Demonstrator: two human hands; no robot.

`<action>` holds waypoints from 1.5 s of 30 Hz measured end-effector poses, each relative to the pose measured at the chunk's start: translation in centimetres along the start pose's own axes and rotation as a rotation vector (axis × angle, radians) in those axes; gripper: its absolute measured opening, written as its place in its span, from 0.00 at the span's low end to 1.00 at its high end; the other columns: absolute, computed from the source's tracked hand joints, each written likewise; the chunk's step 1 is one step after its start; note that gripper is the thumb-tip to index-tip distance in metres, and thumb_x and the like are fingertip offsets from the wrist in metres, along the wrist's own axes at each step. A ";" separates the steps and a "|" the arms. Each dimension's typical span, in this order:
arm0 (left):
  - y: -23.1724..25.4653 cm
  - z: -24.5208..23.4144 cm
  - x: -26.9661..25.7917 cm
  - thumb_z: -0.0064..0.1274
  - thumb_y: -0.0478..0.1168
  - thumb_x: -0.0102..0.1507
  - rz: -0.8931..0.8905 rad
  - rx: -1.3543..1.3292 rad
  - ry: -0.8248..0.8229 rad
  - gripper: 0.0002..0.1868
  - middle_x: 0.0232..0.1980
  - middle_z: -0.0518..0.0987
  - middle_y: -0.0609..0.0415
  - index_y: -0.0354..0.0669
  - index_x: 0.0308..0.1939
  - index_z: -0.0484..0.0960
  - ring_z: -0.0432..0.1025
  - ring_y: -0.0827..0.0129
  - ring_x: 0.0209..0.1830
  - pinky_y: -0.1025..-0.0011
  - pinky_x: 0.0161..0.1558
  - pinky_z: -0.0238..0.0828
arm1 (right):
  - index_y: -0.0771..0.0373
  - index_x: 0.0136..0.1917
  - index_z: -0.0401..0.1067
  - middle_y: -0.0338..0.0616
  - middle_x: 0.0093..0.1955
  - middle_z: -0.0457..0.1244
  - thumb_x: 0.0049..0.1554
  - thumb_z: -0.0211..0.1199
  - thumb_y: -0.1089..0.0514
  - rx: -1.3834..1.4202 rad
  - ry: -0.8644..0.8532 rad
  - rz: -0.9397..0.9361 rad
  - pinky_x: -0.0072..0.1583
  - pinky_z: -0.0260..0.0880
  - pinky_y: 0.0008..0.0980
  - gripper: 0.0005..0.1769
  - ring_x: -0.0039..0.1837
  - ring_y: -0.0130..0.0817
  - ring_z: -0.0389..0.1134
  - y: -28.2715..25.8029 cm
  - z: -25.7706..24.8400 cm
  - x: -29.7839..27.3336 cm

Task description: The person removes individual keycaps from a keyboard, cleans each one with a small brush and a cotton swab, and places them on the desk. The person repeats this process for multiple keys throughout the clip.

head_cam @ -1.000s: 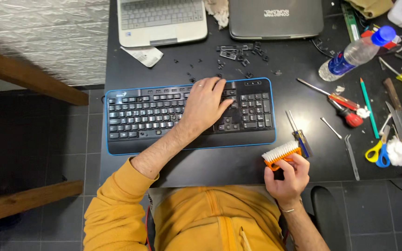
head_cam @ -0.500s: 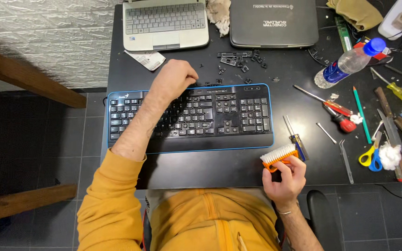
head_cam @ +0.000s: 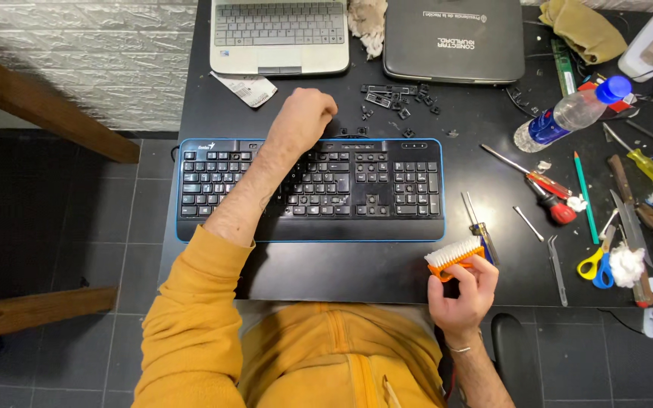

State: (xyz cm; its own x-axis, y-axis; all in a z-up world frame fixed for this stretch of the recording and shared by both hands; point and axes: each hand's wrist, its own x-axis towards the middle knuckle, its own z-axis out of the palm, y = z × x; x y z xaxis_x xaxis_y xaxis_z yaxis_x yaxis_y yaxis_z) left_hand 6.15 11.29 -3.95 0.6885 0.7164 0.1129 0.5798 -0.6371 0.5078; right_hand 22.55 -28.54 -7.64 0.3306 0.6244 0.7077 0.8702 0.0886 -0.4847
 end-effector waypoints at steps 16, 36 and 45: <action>-1.6 -3.2 -9.3 0.54 0.25 0.63 0.050 -1.666 0.277 0.12 0.51 0.82 0.50 0.33 0.50 0.83 0.80 0.64 0.46 0.67 0.58 0.80 | 0.62 0.44 0.68 0.51 0.53 0.60 0.55 0.63 0.59 0.354 -0.384 -0.378 0.45 0.63 0.40 0.06 0.48 0.45 0.63 -7.9 8.6 18.4; 4.8 -2.4 -10.7 0.63 0.26 0.64 0.212 -0.997 0.178 0.07 0.50 0.81 0.49 0.36 0.46 0.86 0.75 0.72 0.46 0.78 0.50 0.74 | 0.65 0.44 0.63 0.52 0.50 0.57 0.69 0.44 0.39 0.422 -0.298 -0.378 0.41 0.59 0.40 0.27 0.45 0.44 0.61 -4.2 11.1 16.0; 5.4 -2.0 -11.3 0.66 0.27 0.65 0.224 -0.945 0.087 0.08 0.41 0.80 0.51 0.37 0.47 0.88 0.73 0.74 0.39 0.81 0.40 0.68 | 0.62 0.43 0.65 0.50 0.51 0.57 0.60 0.60 0.54 0.267 -0.273 -0.410 0.38 0.59 0.38 0.11 0.42 0.42 0.61 -3.7 11.6 16.0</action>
State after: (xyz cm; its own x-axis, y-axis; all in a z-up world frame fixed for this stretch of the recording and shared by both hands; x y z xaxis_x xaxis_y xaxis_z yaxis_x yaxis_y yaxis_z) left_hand 0.67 0.35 -0.76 0.6836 0.6491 0.3336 -0.1750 -0.2979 0.9384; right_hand 20.44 -9.91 -0.49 -0.1526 0.6723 0.7244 0.7731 0.5378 -0.3363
